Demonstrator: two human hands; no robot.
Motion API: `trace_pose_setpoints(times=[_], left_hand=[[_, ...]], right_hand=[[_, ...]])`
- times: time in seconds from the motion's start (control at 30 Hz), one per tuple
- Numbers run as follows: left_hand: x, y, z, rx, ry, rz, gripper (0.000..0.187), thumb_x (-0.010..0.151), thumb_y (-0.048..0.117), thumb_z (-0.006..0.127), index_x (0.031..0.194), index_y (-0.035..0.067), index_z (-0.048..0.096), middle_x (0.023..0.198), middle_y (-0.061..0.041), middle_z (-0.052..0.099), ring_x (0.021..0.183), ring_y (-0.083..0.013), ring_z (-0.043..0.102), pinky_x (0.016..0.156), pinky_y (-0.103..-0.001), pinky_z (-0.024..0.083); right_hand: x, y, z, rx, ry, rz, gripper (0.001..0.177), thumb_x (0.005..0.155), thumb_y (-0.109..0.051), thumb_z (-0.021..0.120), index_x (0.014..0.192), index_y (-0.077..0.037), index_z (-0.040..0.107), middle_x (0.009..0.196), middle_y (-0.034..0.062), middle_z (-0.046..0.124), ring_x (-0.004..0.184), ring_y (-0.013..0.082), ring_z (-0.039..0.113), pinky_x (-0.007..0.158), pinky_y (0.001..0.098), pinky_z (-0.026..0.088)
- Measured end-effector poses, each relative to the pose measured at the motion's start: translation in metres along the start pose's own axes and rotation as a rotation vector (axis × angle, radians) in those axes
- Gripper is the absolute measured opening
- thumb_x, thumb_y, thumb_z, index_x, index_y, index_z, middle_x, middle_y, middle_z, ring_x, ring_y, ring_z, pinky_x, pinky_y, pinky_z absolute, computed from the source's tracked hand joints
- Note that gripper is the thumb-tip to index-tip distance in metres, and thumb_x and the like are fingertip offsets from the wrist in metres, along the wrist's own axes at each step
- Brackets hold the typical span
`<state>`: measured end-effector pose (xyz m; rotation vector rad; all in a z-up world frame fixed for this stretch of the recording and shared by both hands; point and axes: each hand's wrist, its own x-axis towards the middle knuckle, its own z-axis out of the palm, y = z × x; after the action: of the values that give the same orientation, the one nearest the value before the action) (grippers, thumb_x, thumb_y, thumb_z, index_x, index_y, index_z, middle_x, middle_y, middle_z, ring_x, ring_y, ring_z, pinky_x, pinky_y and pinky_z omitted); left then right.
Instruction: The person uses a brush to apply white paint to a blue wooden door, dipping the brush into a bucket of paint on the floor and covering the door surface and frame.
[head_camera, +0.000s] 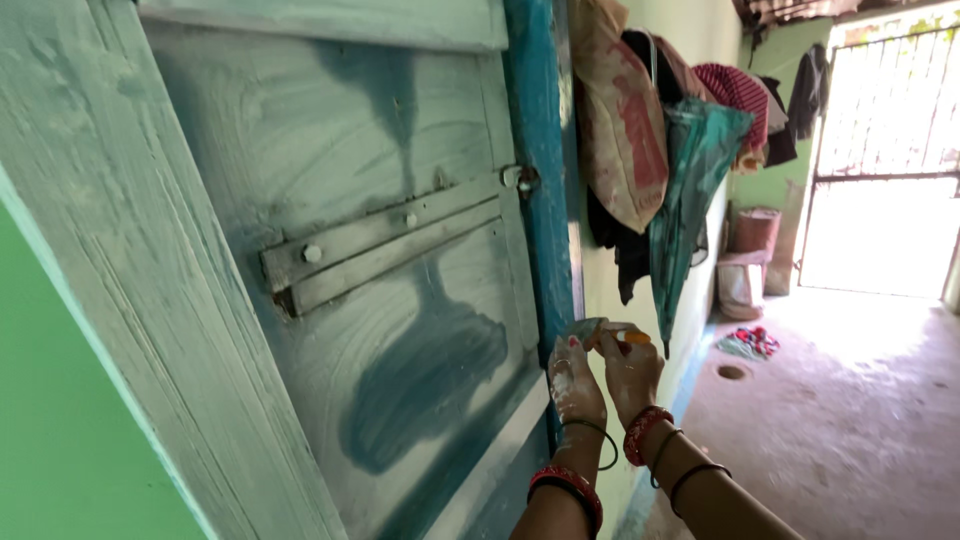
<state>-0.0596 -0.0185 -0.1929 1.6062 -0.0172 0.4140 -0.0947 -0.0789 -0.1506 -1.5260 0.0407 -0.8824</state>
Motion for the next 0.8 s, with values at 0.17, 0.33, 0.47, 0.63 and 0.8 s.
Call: trace_pose_setpoints(times=[0.17,0.33,0.47,0.63,0.8], left_hand=[[-0.022,-0.011,-0.001,0.092,-0.074,0.032,0.075,0.103,0.059,0.03,0.156,0.006,0.036,0.162,-0.016,0.035,0.152,-0.0316,0.029,0.125,-0.039,0.023],[-0.031,-0.065,0.012,0.218,-0.073,0.128,0.073,0.103,0.055,0.027,0.154,0.005,0.04,0.163,-0.017,0.035,0.152,-0.0333,0.028,0.123,-0.041,0.025],[-0.059,-0.097,0.015,0.239,-0.046,0.083,0.072,0.102,0.055,0.03,0.153,0.005,0.043,0.161,-0.018,0.038,0.147,-0.0364,0.035,0.121,-0.042,0.03],[-0.104,-0.085,0.007,0.166,-0.029,-0.197,0.075,0.101,0.06,0.032,0.151,0.006,0.045,0.16,-0.016,0.039,0.146,-0.0367,0.04,0.12,-0.042,0.033],[-0.152,-0.094,0.01,0.216,-0.026,-0.283,0.076,0.099,0.062,0.031,0.15,0.008,0.048,0.159,-0.015,0.042,0.145,-0.036,0.042,0.12,-0.043,0.035]], right_hand=[[-0.023,0.025,-0.01,-0.018,0.024,0.192,0.028,0.092,-0.028,0.072,0.105,-0.003,0.076,0.091,0.0088,0.08,0.084,0.0139,0.074,0.076,0.0278,0.058],[-0.041,0.065,-0.022,-0.118,0.02,0.297,0.035,0.094,-0.034,0.072,0.105,-0.002,0.078,0.09,0.0121,0.081,0.082,0.0179,0.073,0.075,0.033,0.057],[-0.064,0.091,-0.038,-0.152,-0.013,0.266,0.033,0.093,-0.033,0.069,0.107,-0.004,0.077,0.091,0.0108,0.079,0.082,0.017,0.073,0.078,0.0328,0.058],[-0.099,0.109,-0.07,-0.207,-0.092,0.304,0.033,0.095,-0.034,0.066,0.108,-0.006,0.077,0.094,0.0085,0.08,0.085,0.0147,0.075,0.076,0.0323,0.059],[-0.131,0.146,-0.094,-0.243,-0.132,0.477,0.034,0.095,-0.038,0.068,0.109,-0.009,0.079,0.092,0.0118,0.081,0.076,0.0158,0.075,0.066,0.0316,0.06]])
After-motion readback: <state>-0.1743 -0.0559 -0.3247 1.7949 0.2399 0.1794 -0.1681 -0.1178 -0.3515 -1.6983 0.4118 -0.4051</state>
